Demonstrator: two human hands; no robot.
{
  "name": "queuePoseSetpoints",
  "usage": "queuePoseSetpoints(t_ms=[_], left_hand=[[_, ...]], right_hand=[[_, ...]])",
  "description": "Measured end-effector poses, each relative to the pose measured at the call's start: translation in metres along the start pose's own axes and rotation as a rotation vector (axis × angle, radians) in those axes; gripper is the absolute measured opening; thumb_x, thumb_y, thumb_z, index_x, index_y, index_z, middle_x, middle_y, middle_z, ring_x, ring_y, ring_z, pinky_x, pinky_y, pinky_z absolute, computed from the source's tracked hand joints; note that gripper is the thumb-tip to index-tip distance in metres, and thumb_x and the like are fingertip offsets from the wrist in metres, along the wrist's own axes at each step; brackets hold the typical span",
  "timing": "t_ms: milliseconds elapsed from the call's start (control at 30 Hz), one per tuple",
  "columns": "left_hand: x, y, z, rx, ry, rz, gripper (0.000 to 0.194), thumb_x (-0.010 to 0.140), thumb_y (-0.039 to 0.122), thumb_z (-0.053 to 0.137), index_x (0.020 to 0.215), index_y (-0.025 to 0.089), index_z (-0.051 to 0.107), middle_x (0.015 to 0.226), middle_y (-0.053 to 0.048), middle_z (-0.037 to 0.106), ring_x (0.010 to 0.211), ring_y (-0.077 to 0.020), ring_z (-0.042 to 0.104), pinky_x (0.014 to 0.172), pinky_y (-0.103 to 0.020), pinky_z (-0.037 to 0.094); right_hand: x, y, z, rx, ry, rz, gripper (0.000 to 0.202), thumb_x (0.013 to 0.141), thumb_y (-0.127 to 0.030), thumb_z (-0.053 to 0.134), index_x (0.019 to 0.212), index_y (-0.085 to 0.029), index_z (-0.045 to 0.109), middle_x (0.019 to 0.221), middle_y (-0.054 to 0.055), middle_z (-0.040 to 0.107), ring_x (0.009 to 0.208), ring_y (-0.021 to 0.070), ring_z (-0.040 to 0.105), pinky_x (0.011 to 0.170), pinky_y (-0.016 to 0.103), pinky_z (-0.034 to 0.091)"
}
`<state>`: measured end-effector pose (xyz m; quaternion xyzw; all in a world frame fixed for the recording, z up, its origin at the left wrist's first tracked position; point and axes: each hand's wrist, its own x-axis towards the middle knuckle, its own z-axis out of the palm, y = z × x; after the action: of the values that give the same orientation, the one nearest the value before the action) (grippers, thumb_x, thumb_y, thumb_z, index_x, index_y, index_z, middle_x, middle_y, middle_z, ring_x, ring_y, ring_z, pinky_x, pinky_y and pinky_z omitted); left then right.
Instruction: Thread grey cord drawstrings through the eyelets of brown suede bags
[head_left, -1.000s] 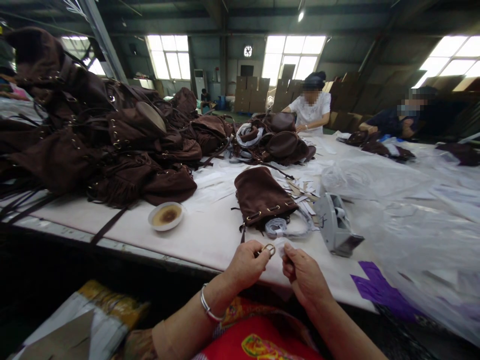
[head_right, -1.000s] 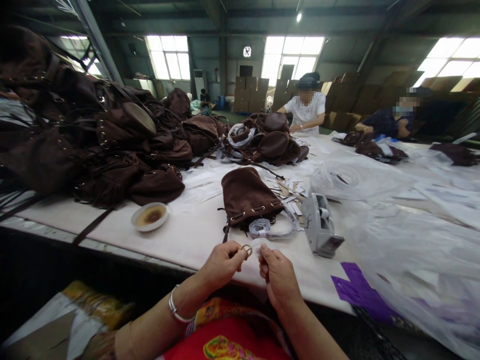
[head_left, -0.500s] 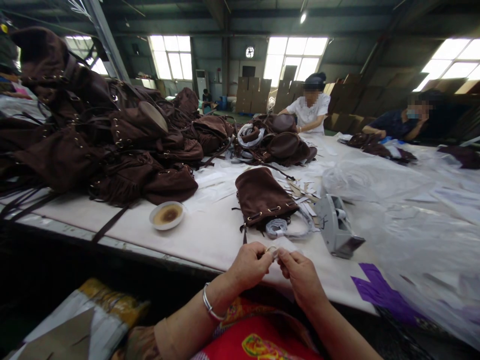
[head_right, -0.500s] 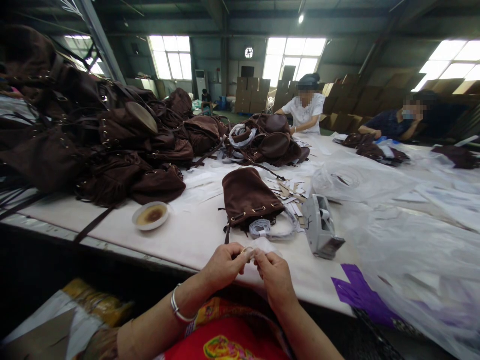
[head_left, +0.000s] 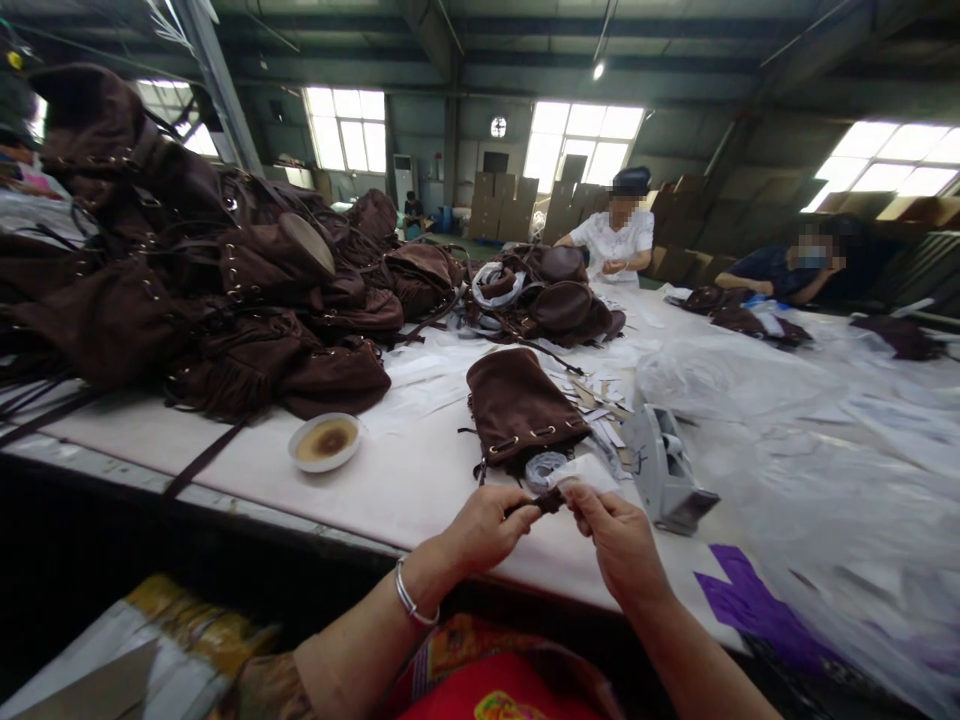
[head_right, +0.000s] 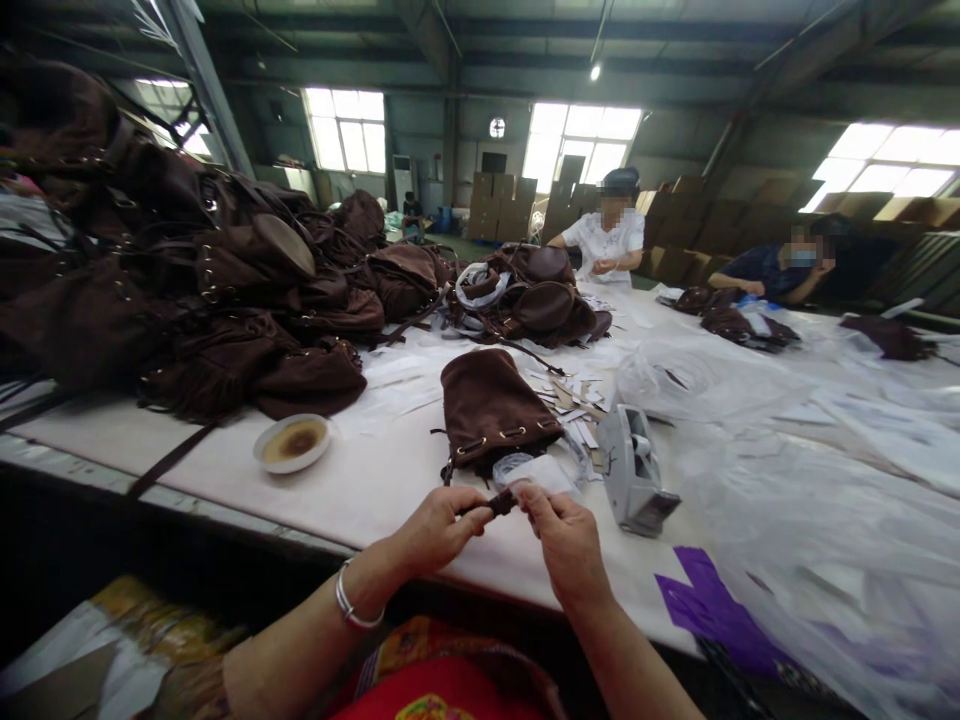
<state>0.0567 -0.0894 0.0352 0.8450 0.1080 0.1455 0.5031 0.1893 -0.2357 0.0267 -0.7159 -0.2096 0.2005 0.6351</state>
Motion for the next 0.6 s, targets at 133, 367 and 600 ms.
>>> queuePoseSetpoints(t_ms=[133,367,600], left_hand=[[0.008,0.001,0.006,-0.005,0.085,0.008,0.029,0.091,0.032,0.053,0.07,0.015,0.063,0.063,0.002,0.058,0.059,-0.0097,0.049,0.057,-0.021,0.034],[0.019,0.013,0.012,-0.011,0.128,-0.026,0.03,0.09,0.031,0.055,0.065,0.015,0.062,0.06,0.002,0.06,0.057,-0.0096,0.051,0.056,-0.021,0.034],[0.015,0.002,0.01,0.128,0.045,0.185,0.011,0.087,0.017,0.056,0.082,0.017,0.065,0.08,-0.001,0.066,0.075,-0.0132,0.057,0.069,-0.022,0.04]], right_hand=[[0.002,0.0,-0.001,-0.16,-0.022,-0.056,0.051,0.076,-0.065,0.064,0.064,-0.015,0.07,0.053,-0.001,0.047,0.055,0.0134,0.041,0.053,0.027,0.033],[0.004,0.009,0.004,-0.241,-0.076,-0.092,0.051,0.076,-0.065,0.064,0.067,-0.015,0.071,0.054,0.0,0.049,0.055,0.0142,0.042,0.053,0.028,0.033],[0.007,0.01,0.004,-0.21,-0.081,-0.132,0.046,0.084,-0.058,0.059,0.066,-0.017,0.065,0.056,-0.003,0.043,0.057,0.0126,0.04,0.055,0.026,0.032]])
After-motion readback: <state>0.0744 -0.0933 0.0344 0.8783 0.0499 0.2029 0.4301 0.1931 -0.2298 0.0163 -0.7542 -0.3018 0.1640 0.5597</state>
